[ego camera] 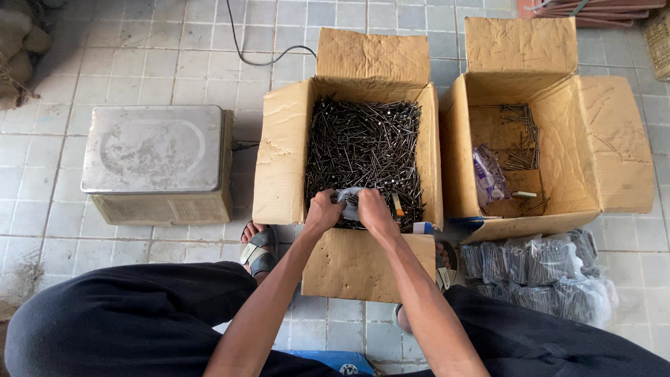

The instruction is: The person picks up groups of nails from a large cardboard box and places them into a small plastic bag, then moves the filled bag to a pile.

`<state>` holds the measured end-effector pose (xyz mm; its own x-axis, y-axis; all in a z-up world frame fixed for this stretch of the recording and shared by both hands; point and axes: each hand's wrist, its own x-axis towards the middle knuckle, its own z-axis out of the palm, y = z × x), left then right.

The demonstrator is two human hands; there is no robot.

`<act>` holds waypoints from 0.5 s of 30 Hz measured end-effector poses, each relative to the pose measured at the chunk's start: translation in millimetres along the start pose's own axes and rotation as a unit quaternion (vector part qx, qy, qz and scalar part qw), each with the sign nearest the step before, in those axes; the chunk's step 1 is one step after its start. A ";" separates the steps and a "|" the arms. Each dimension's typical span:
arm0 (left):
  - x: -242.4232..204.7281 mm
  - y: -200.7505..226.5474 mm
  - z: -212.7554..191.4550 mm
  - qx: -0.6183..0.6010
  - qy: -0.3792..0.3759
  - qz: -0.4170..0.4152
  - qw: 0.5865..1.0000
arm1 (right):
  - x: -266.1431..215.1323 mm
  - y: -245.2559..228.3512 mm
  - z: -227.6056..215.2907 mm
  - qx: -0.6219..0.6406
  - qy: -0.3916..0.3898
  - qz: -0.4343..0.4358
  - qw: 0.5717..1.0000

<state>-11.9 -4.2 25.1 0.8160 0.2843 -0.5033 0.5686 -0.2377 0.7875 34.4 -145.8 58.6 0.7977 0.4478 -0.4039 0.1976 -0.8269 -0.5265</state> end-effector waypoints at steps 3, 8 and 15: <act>13.5 -9.5 2.1 0.011 0.015 0.020 1.000 | 6.7 14.1 -3.7 0.029 -0.006 0.003 1.000; 14.9 7.3 -12.2 0.036 0.024 0.035 0.998 | -52.1 -53.1 -93.8 0.114 -0.028 -0.022 0.993; 34.7 12.4 -20.4 0.095 0.017 0.017 0.995 | -31.5 -43.3 -85.5 0.117 -0.054 -0.076 0.989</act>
<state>21.3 21.7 24.6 0.8333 0.3026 -0.4627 0.5523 -0.4188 0.7208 49.4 -153.1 158.1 0.7008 0.6048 -0.3783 0.1629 -0.6519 -0.7406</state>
